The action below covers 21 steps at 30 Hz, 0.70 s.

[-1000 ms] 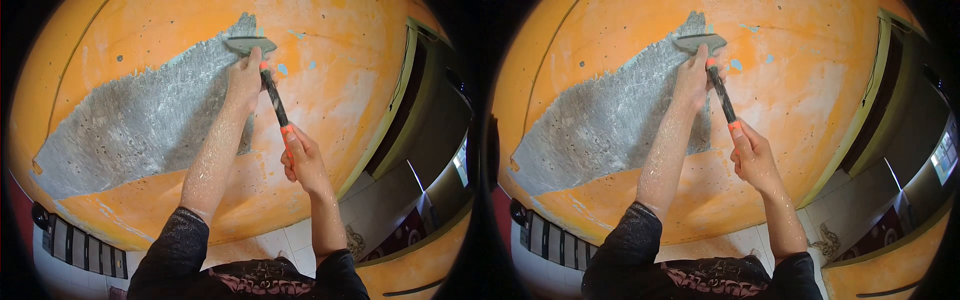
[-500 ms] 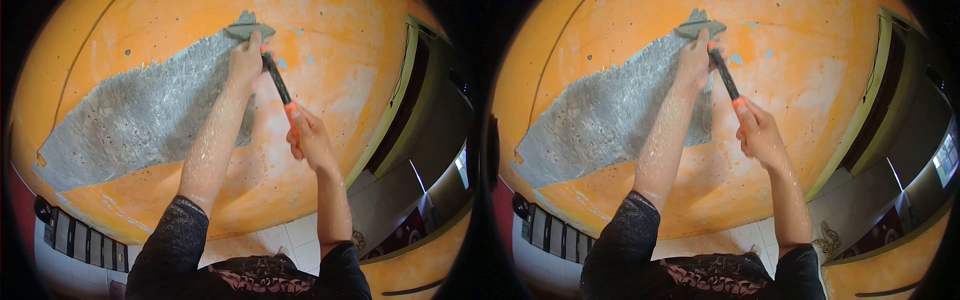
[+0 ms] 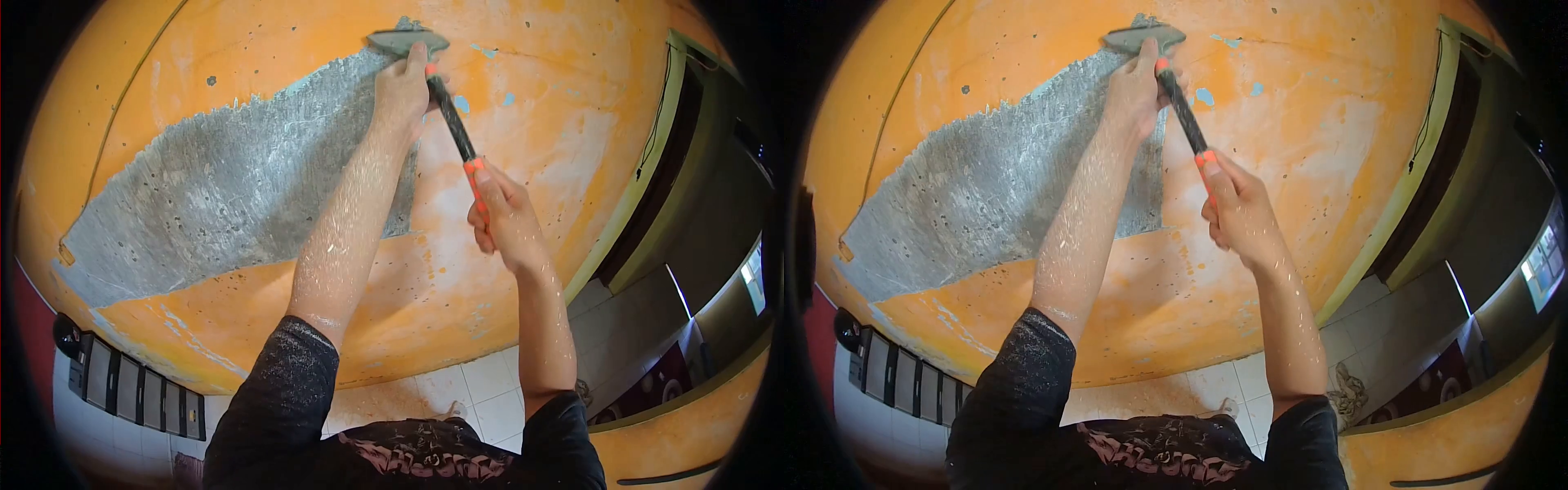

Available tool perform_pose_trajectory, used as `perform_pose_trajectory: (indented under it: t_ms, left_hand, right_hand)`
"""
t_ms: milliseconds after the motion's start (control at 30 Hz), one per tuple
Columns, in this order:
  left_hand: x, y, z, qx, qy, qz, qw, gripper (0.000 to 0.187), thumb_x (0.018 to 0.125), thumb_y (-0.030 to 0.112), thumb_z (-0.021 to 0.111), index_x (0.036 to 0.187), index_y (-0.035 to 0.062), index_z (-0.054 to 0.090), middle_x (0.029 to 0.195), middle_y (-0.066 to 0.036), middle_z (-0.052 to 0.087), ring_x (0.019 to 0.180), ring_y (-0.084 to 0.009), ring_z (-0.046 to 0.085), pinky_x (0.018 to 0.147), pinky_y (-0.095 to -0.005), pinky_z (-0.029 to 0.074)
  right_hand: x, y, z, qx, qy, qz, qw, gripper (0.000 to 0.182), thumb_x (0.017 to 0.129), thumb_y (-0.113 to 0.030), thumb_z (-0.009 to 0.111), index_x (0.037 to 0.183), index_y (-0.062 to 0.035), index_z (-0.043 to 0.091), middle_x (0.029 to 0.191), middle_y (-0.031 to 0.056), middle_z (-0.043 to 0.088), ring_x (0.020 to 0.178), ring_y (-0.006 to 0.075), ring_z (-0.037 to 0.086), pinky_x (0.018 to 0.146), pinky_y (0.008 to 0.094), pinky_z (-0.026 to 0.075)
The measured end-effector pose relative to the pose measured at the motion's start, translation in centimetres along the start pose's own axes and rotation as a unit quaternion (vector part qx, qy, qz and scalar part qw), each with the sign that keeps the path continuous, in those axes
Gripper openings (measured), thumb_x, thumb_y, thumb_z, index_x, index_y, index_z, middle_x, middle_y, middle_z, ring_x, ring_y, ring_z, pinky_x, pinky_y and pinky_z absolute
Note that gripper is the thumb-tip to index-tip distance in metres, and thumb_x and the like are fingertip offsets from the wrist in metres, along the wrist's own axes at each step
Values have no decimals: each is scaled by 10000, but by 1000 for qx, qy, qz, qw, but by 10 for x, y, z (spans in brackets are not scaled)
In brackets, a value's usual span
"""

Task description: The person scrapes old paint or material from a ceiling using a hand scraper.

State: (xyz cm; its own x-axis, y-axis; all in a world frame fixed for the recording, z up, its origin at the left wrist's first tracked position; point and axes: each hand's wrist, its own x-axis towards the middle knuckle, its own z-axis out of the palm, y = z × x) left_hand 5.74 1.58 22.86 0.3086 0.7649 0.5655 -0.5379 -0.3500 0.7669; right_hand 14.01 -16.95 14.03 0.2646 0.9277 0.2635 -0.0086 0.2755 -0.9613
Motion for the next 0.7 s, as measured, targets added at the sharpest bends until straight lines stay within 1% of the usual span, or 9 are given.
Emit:
perform_pose_trajectory:
  t_ms: [100,133,267,300,367,467,533,633,700]
  left_hand:
    - [-24,-7,-10,13,13,-31,999,526,1052,406,507,1211,-92,556,825,-102,610,687,-188,630,657,-353,569]
    - [-25,-7,-11,20,20,-39,999,529,1051,406,508,1215,-95,550,826,-106,612,688,-188,631,657,-352,569]
    - [10,17,4,14,-2,30,999,512,1047,403,515,1178,-91,555,828,-113,613,694,-193,634,662,-346,568]
    - [14,21,6,19,-11,38,999,493,1041,408,525,1130,-76,562,832,-113,615,699,-196,634,662,-348,569]
    - [7,14,3,24,-2,20,1000,494,1041,411,524,1130,-73,565,835,-113,616,701,-196,634,664,-346,570]
    - [-22,5,-6,31,30,-17,999,513,1046,407,515,1184,-84,567,851,-111,620,699,-194,634,666,-336,568]
    - [-26,-1,-15,17,27,-33,999,521,1046,405,516,1202,-89,566,856,-111,621,695,-193,634,668,-333,570]
    - [1,11,-9,-6,8,14,1000,545,1041,417,522,1196,-104,561,853,-119,616,687,-197,633,678,-346,573]
    - [2,25,1,5,9,31,999,557,1043,429,517,1208,-102,556,847,-112,611,691,-195,632,682,-348,563]
  right_hand:
    - [-17,16,10,7,1,23,1000,457,1040,-446,516,1325,-97,593,581,-76,316,442,36,295,387,229,270]
    - [-12,14,9,10,-1,9,1000,454,1041,-446,515,1319,-97,593,581,-75,315,442,37,292,388,230,271]
    - [11,-1,5,2,-3,-20,1000,469,1038,-466,503,1304,-90,588,579,-61,311,446,40,280,394,238,284]
    - [14,-7,2,12,-6,-18,1000,479,1039,-468,499,1314,-86,582,578,-59,310,446,42,282,396,238,288]
    - [10,-6,4,17,-4,-24,1000,510,1042,-462,492,1362,-71,564,577,-60,305,447,45,286,390,234,285]
    - [-11,11,10,0,-11,15,1000,504,1042,-457,496,1361,-74,574,582,-63,303,446,43,297,383,229,278]
    - [-6,21,9,8,-10,-5,1000,476,1037,-458,507,1340,-102,596,581,-64,304,436,38,301,377,229,273]
    - [6,0,9,-44,-7,-21,999,457,1033,-447,520,1350,-126,595,576,-62,317,431,36,295,382,225,277]
    - [13,-4,7,-12,-4,-14,1000,441,1036,-447,517,1317,-118,605,571,-60,337,431,36,300,383,224,279]
